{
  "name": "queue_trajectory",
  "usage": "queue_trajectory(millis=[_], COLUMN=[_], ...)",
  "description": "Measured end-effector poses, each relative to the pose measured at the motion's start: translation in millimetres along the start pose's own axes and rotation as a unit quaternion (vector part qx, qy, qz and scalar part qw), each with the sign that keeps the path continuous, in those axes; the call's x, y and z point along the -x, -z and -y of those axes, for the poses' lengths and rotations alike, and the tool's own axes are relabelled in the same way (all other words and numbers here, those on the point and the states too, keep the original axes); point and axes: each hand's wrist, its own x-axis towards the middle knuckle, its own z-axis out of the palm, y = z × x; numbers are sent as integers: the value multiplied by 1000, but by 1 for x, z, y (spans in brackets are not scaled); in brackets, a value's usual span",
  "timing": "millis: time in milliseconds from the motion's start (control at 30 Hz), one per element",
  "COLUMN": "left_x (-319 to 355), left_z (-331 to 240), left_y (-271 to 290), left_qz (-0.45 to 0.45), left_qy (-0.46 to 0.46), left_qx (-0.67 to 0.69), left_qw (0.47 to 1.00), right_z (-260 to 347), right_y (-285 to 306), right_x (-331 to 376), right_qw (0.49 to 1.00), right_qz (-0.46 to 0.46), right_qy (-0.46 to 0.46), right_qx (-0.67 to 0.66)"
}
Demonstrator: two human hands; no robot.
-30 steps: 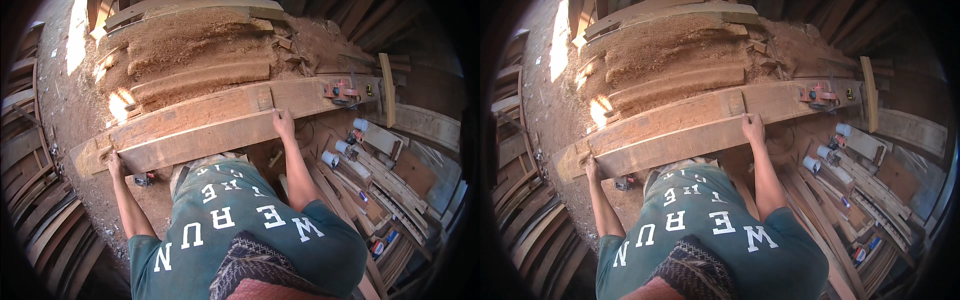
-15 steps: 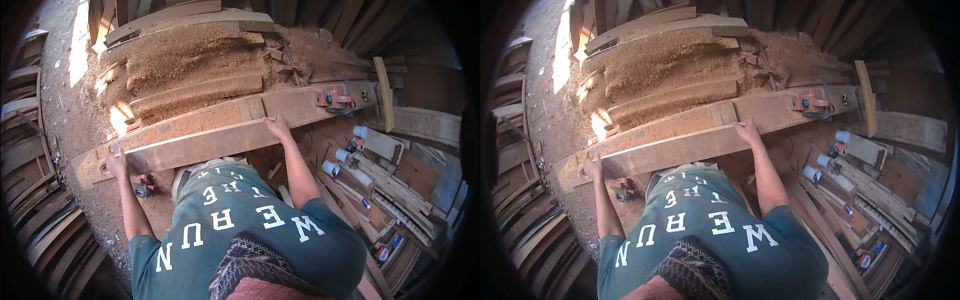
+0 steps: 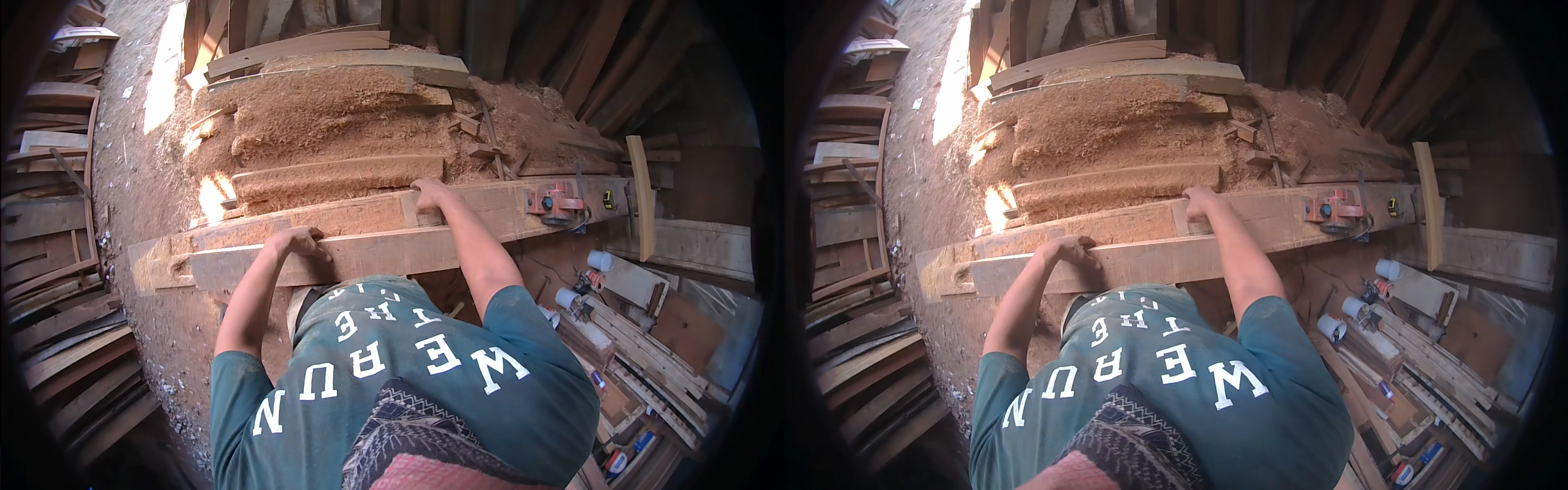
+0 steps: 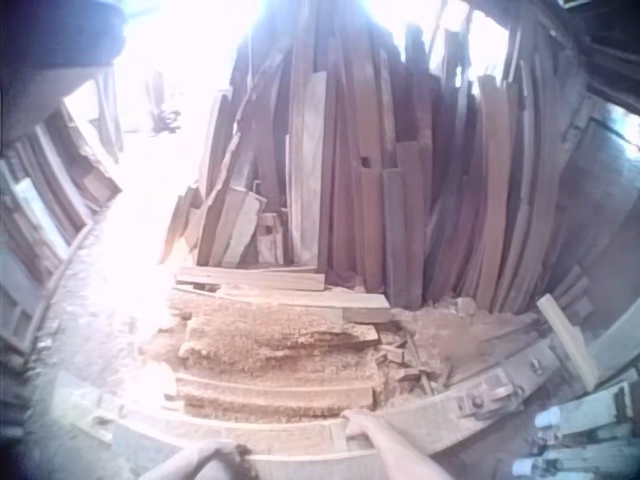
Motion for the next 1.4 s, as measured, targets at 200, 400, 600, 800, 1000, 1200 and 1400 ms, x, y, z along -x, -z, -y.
queue_trajectory(millis=[200,400,600,800,1000,1200,1400], left_x=[5,23,60,43,31,58,74], left_z=[-27,-3,-66,-86,-74,-68,-46], left_y=[16,-43,-77,-75,-93,-81,-88], left_qz=[111,-221,-357,-434,-466,-432,-450], left_qy=[59,-123,-15,-49,-57,-16,15], left_qx=[-53,-205,-149,-151,-148,-167,-177], left_qw=[991,946,922,887,871,886,875], right_z=[-22,-63,-83,-98,-73,-60,-55], right_y=[19,67,70,20,0,-26,-52], right_x=[-3,25,27,37,83,83,65], right_qw=[998,952,845,931,953,971,979], right_qz=[57,-187,-321,-223,-163,-169,-161], right_qy=[1,72,-81,-57,-76,-103,-63], right_qx=[-22,-233,-419,-282,-243,-137,-108])
